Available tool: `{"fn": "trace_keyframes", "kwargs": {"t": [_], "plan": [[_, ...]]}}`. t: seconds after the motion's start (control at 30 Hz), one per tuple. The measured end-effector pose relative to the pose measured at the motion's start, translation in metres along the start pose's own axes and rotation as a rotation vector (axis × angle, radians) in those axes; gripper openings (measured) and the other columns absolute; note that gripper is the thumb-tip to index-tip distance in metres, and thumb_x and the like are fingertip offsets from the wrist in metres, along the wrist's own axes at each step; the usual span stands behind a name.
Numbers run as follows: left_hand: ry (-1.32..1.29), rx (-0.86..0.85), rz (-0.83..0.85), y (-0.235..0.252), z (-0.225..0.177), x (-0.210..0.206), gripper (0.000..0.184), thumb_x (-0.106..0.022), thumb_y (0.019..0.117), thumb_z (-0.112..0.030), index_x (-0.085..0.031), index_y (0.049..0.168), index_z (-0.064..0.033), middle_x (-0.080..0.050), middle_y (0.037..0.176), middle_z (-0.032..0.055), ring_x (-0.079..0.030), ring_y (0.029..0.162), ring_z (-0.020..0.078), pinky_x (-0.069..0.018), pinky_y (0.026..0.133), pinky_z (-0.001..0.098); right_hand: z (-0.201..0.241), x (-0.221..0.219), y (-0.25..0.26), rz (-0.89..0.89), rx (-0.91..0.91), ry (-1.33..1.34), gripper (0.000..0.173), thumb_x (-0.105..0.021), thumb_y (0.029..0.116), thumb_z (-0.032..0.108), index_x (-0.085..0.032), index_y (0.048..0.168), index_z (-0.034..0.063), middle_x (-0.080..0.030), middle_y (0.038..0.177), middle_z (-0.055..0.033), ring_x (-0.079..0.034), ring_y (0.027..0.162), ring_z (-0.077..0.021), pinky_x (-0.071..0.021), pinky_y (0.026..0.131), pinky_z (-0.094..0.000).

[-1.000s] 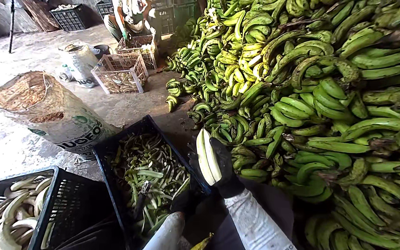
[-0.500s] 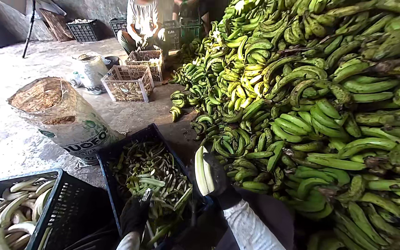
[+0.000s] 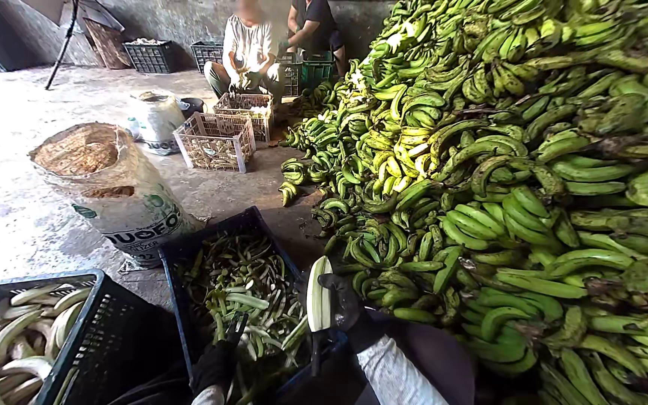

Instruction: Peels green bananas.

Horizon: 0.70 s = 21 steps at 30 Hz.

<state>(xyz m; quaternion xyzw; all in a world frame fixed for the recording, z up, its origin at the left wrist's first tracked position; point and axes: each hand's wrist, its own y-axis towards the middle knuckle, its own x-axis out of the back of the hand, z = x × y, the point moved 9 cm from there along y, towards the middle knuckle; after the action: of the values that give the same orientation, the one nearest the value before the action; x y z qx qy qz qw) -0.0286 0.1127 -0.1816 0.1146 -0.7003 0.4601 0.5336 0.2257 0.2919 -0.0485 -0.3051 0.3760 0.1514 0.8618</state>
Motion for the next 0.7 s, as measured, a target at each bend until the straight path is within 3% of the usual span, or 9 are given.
{"fn": "trace_keyframes", "kwargs": {"t": [0.2, 0.23, 0.3, 0.37, 0.4, 0.5, 0.57, 0.63, 0.7], "plan": [[-0.133, 0.043, 0.028, -0.002, 0.003, -0.001, 0.051, -0.060, 0.0981, -0.049, -0.060, 0.138, -0.0169, -0.054, 0.147, 0.0168, -0.065, 0.120, 0.0368, -0.0561, 0.094, 0.0559, 0.000, -0.001, 0.003, -0.031, -0.013, -0.032, 0.028, -0.048, 0.1026, 0.020, -0.054, 0.122, 0.0003, -0.069, 0.096, -0.0231, -0.072, 0.081, -0.0321, -0.0622, 0.068, -0.0461], [-0.143, 0.026, 0.040, -0.002, 0.002, 0.003, 0.052, -0.065, 0.0957, -0.045, -0.060, 0.137, -0.0144, -0.054, 0.146, 0.0181, -0.064, 0.120, 0.0373, -0.0559, 0.095, 0.0564, -0.001, 0.000, 0.003, -0.036, -0.021, -0.043, 0.028, -0.047, 0.1031, 0.021, -0.054, 0.121, 0.0010, -0.069, 0.095, -0.0220, -0.072, 0.079, -0.0308, -0.0619, 0.066, -0.0450], [-0.202, -0.011, 0.052, -0.007, -0.004, 0.024, 0.055, -0.068, 0.0937, -0.045, -0.060, 0.136, -0.0104, -0.059, 0.140, 0.0201, -0.064, 0.120, 0.0385, -0.0540, 0.097, 0.0589, 0.000, 0.002, 0.004, -0.075, 0.001, -0.092, 0.026, -0.048, 0.1029, 0.020, -0.056, 0.118, 0.0012, -0.068, 0.090, -0.0195, -0.070, 0.074, -0.0277, -0.0611, 0.063, -0.0432], [-0.373, -0.061, 0.057, -0.016, -0.011, 0.053, 0.055, -0.062, 0.0982, -0.051, -0.060, 0.132, -0.0074, -0.067, 0.124, 0.0192, -0.067, 0.113, 0.0360, -0.0533, 0.095, 0.0588, 0.001, 0.004, 0.005, -0.111, 0.042, -0.175, 0.025, -0.050, 0.1020, 0.020, -0.058, 0.116, 0.0016, -0.067, 0.087, -0.0166, -0.069, 0.072, -0.0241, -0.0598, 0.062, -0.0405], [-0.530, -0.090, 0.071, -0.023, -0.015, 0.068, 0.053, -0.065, 0.0973, -0.043, -0.056, 0.133, -0.0053, -0.068, 0.119, 0.0199, -0.068, 0.108, 0.0351, -0.0534, 0.093, 0.0576, -0.001, 0.003, 0.006, -0.127, 0.054, -0.215, 0.024, -0.052, 0.1012, 0.019, -0.059, 0.116, 0.0016, -0.067, 0.088, -0.0162, -0.068, 0.072, -0.0234, -0.0596, 0.063, -0.0400], [-1.152, -0.204, 0.155, -0.053, -0.033, 0.099, 0.043, -0.063, 0.0992, -0.017, -0.046, 0.134, 0.0008, -0.065, 0.104, 0.0187, -0.068, 0.082, 0.0270, -0.0584, 0.071, 0.0437, -0.012, -0.012, 0.007, -0.159, 0.066, -0.338, 0.027, -0.057, 0.0996, 0.020, -0.061, 0.120, 0.0020, -0.068, 0.093, -0.0162, -0.069, 0.077, -0.0231, -0.0593, 0.066, -0.0402], [-1.392, -0.256, 0.250, -0.077, -0.049, 0.103, 0.037, -0.054, 0.1043, -0.022, -0.045, 0.134, -0.0029, -0.064, 0.099, 0.0145, -0.065, 0.072, 0.0216, -0.0554, 0.060, 0.0362, -0.028, -0.032, 0.005, -0.131, 0.070, -0.422, 0.036, -0.061, 0.0970, 0.021, -0.057, 0.129, 0.0049, -0.068, 0.096, -0.0163, -0.068, 0.078, -0.0237, -0.0591, 0.067, -0.0410], [-1.472, -0.331, 0.289, -0.091, -0.062, 0.102, 0.044, -0.049, 0.1074, -0.036, -0.048, 0.137, -0.0035, -0.065, 0.108, 0.0144, -0.066, 0.084, 0.0217, -0.0569, 0.072, 0.0401, -0.045, -0.061, 0.002, -0.051, 0.090, -0.507, 0.047, -0.061, 0.0981, 0.019, -0.048, 0.141, 0.0066, -0.067, 0.104, -0.0170, -0.069, 0.084, -0.0244, -0.0597, 0.072, -0.0417], [-1.553, -0.439, 0.282, -0.093, -0.070, 0.095, 0.058, -0.046, 0.1062, -0.049, -0.052, 0.142, -0.0039, -0.068, 0.121, 0.0156, -0.069, 0.105, 0.0240, -0.0595, 0.089, 0.0451, -0.066, -0.084, 0.002, 0.021, 0.101, -0.586, 0.059, -0.064, 0.0955, 0.020, -0.040, 0.148, 0.0065, -0.068, 0.111, -0.0176, -0.070, 0.090, -0.0252, -0.0610, 0.077, -0.0421]]}}
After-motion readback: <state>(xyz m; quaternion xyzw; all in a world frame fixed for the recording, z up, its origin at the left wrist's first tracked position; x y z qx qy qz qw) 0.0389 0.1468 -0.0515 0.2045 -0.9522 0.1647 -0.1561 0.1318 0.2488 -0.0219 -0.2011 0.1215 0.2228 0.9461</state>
